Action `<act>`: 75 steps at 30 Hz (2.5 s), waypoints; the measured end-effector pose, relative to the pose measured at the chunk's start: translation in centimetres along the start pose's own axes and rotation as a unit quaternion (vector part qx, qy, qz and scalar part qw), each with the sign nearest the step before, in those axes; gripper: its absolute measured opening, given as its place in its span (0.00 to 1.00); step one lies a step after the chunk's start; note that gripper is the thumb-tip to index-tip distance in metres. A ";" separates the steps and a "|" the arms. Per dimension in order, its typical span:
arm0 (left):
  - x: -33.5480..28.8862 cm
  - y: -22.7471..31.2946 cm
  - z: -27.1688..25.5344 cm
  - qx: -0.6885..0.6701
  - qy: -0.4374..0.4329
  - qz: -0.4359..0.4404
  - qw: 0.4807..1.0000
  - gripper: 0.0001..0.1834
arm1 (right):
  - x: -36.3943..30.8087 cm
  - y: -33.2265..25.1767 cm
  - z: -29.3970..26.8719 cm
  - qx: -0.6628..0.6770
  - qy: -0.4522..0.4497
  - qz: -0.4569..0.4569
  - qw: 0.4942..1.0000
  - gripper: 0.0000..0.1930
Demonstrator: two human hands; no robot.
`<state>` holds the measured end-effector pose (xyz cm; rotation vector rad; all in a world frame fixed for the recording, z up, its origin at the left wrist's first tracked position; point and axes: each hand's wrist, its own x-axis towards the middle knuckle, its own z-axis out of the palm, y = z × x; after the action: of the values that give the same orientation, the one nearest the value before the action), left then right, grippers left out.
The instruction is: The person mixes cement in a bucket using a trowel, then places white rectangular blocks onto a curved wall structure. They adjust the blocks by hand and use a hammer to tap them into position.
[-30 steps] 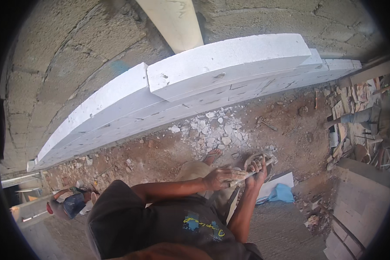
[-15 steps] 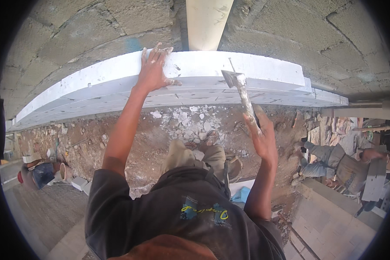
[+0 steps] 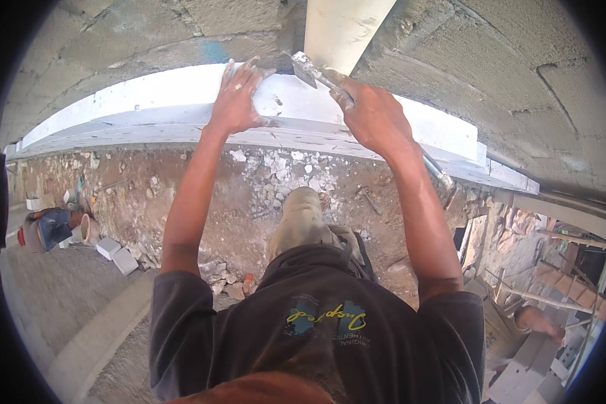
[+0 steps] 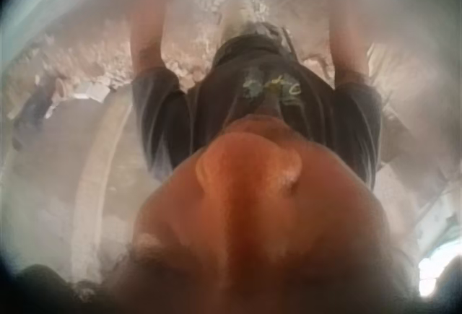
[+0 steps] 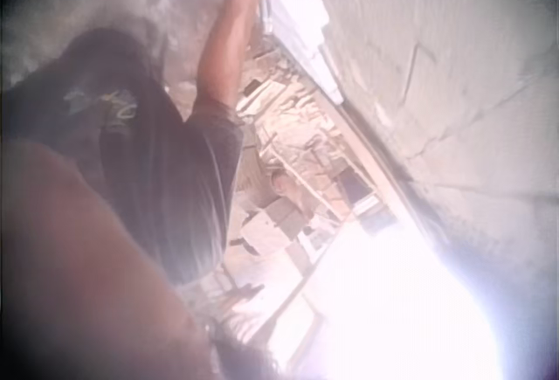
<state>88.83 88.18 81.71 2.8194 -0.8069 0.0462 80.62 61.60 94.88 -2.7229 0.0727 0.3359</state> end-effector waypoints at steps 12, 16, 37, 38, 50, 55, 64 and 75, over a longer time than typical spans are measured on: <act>0.3 0.1 -0.1 0.011 -0.023 -0.016 1.000 0.66 | 1.4 0.1 -0.5 -0.005 -0.010 -0.058 0.998 0.21; -0.3 1.1 -1.8 -0.201 0.037 -0.028 0.978 0.67 | 0.6 1.0 -0.1 0.042 0.001 -0.039 0.998 0.21; 0.8 7.6 -3.7 -0.673 0.151 0.013 0.724 0.29 | -4.6 2.0 2.5 0.286 0.050 -0.025 0.957 0.21; 0.6 7.6 -3.6 -0.671 0.148 0.003 0.727 0.28 | -4.5 2.0 2.8 0.295 0.044 -0.036 0.954 0.22; 0.6 6.8 -6.4 -0.649 0.338 -0.017 0.682 0.29 | -7.9 6.0 3.0 0.486 0.053 0.194 0.850 0.25; -2.6 1.3 -5.1 -0.483 0.307 -0.199 0.795 0.15 | -12.1 8.0 -0.6 0.585 0.154 0.217 0.766 0.23; -0.8 2.3 -0.1 -0.415 0.277 -0.177 0.848 0.08 | -2.6 12.2 -5.4 0.525 0.184 0.253 0.791 0.25; -1.4 0.5 -0.3 -0.407 0.276 -0.179 0.852 0.09 | -1.9 10.3 -7.6 0.426 0.168 0.246 0.854 0.28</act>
<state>87.41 88.56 81.94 1.9290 -0.0938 0.3474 79.42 49.15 98.27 -1.8007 0.8184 -0.0553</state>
